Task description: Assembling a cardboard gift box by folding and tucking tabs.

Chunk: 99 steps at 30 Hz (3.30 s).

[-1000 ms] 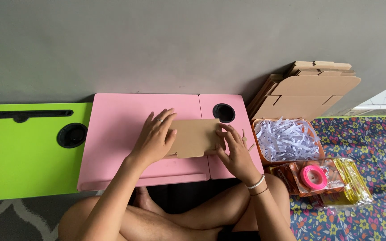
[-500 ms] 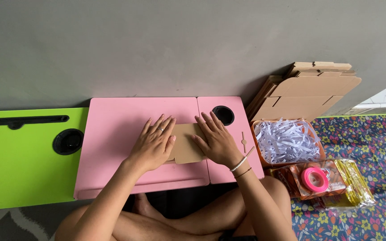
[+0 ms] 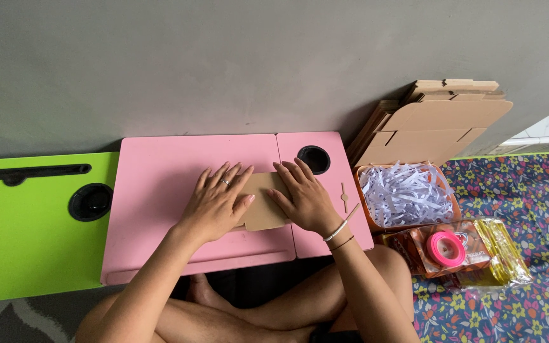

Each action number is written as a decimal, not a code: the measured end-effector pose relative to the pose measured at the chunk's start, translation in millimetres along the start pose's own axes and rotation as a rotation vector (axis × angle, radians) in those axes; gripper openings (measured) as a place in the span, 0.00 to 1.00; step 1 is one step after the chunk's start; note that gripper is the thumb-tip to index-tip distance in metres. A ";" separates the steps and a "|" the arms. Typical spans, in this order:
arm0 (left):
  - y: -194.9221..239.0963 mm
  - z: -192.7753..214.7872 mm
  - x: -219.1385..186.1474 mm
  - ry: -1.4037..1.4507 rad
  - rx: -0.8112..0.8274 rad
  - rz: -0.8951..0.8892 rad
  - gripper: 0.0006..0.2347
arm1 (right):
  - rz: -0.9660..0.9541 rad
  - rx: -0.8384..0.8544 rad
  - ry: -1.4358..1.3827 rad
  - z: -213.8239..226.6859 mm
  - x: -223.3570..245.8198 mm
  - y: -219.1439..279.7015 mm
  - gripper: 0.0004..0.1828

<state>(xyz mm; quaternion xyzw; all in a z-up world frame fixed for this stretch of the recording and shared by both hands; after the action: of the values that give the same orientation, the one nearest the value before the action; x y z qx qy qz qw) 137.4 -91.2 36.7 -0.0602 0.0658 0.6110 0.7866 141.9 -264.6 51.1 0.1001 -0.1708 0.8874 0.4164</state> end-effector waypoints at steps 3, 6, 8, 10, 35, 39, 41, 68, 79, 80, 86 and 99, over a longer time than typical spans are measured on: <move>-0.8 -4.2 2.3 -0.019 -0.001 0.009 0.26 | 0.005 0.007 -0.023 1.9 2.4 -1.2 0.36; 3.0 5.0 -1.1 0.004 -0.101 -0.015 0.28 | 0.003 0.017 -0.013 0.6 2.1 -1.1 0.36; 9.0 19.1 -11.3 -0.023 -0.243 -0.118 0.28 | -0.011 0.033 -0.015 -0.5 0.8 -0.9 0.36; 11.1 25.3 -15.7 -0.014 -0.253 -0.161 0.27 | -0.018 0.031 -0.025 -0.8 -0.2 -1.8 0.36; 9.8 18.3 -17.7 0.105 -0.119 -0.155 0.22 | -0.132 0.091 0.027 -20.8 -18.8 -1.1 0.43; 11.6 14.8 -9.8 0.152 -0.216 -0.187 0.20 | -0.127 0.086 0.013 -15.3 -13.3 -1.8 0.42; 14.4 25.9 0.1 0.343 -0.282 -0.155 0.19 | -0.151 0.077 -0.004 -12.1 -11.8 0.2 0.42; 22.6 1.7 3.9 -0.021 -0.126 -0.019 0.52 | 0.478 -0.244 -0.169 40.2 80.7 28.8 0.15; 22.0 2.0 6.4 -0.014 -0.124 -0.023 0.53 | 0.526 -0.365 -0.104 25.3 85.7 35.9 0.07; 24.3 7.1 5.1 0.012 -0.107 -0.021 0.52 | 0.515 -0.360 -0.105 26.0 86.4 36.1 0.07; 18.2 -13.6 8.9 -0.125 -0.092 -0.011 0.53 | 0.454 -0.289 -0.200 29.0 83.2 34.4 0.08; 18.4 -5.3 7.5 -0.096 -0.050 0.022 0.55 | 0.037 -0.180 0.093 -6.3 24.3 54.9 0.47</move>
<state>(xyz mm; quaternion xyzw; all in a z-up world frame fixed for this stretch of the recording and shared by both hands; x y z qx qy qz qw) 121.2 -80.4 29.9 -0.0498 0.0133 0.6234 0.7802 83.8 -277.7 41.0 0.0180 -0.2321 0.8796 0.4148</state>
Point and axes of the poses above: each hand's wrist, its own y-axis away from the middle knuckle, its own z-axis out of the back of the hand, x = y × z, the point moved 8 cm from there along -y, towards the middle knuckle, and after that the axes turned 14 degrees about z, right-handed, at the moved point
